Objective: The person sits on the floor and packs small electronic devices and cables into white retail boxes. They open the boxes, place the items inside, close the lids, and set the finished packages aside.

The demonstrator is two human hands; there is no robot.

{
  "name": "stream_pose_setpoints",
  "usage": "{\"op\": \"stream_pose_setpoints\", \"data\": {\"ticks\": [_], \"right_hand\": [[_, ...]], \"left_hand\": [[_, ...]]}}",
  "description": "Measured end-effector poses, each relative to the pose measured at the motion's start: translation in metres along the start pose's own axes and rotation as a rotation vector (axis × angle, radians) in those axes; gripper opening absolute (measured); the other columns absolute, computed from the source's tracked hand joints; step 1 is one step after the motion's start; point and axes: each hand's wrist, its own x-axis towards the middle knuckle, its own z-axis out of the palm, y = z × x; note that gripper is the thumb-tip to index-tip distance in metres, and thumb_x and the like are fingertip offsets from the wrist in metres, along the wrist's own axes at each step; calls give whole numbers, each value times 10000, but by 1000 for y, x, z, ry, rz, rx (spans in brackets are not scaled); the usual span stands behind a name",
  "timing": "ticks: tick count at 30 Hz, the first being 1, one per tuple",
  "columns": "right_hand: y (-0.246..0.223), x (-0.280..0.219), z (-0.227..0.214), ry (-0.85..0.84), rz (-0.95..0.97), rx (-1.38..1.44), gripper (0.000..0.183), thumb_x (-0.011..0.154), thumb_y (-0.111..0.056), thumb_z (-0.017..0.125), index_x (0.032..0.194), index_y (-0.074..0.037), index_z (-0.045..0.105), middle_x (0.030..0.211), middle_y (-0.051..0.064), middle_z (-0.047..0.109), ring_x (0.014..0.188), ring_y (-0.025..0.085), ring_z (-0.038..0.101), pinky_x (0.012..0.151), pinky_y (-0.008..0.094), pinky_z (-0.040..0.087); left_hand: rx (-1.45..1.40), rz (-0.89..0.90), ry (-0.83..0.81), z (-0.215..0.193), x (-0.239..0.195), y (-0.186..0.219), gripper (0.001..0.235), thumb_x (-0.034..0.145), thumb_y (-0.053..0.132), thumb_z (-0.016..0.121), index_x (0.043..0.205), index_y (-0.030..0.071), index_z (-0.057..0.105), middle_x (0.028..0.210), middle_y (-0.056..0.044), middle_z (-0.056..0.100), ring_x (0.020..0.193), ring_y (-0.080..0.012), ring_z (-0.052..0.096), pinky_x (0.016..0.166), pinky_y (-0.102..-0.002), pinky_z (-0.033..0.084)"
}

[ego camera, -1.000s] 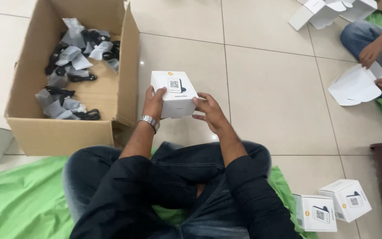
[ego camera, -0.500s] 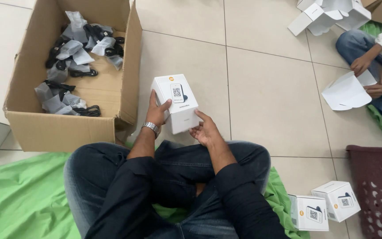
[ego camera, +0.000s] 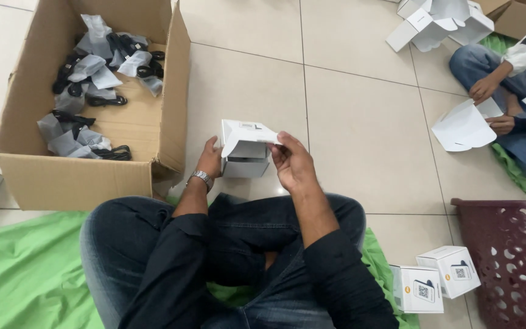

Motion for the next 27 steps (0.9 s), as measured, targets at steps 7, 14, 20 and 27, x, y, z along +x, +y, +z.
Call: {"op": "stream_pose_setpoints", "data": {"ticks": [7,14,20,27], "right_hand": [[-37,39,34,-109,-143,113,178,914,-106,758,971,11,638,938,119,655,944,244,743,758,242,644],[-36,50,55,-221,-309,-162,739,890,-239,750,1443,-123,275,1361,207,565,1254,337,612,989,438,563],[23,46,20,-587,-678,-1809,928,697,-378,909,1471,-128,463,1458,153,545,1403,373,445,1144,573,331],[4,22,18,-402,-831,-1881,802,714,-423,903,1384,-104,598,1233,141,712,1145,348,647,1091,489,428]], "left_hand": [[325,122,61,-8,-4,-16,628,949,260,603,1535,127,421,1442,-234,538,1242,-366,605,1022,-437,501],[419,168,160,-8,-10,-12,651,827,51,671,1452,110,500,1425,-247,571,1277,-364,601,1064,-419,490],[379,175,175,-5,-9,-12,578,804,13,641,1373,102,581,1366,-202,629,1273,-311,613,1052,-403,500],[333,243,140,-9,-6,-15,524,805,-36,581,1313,85,619,1338,-163,654,1279,-275,618,1007,-373,532]]}}
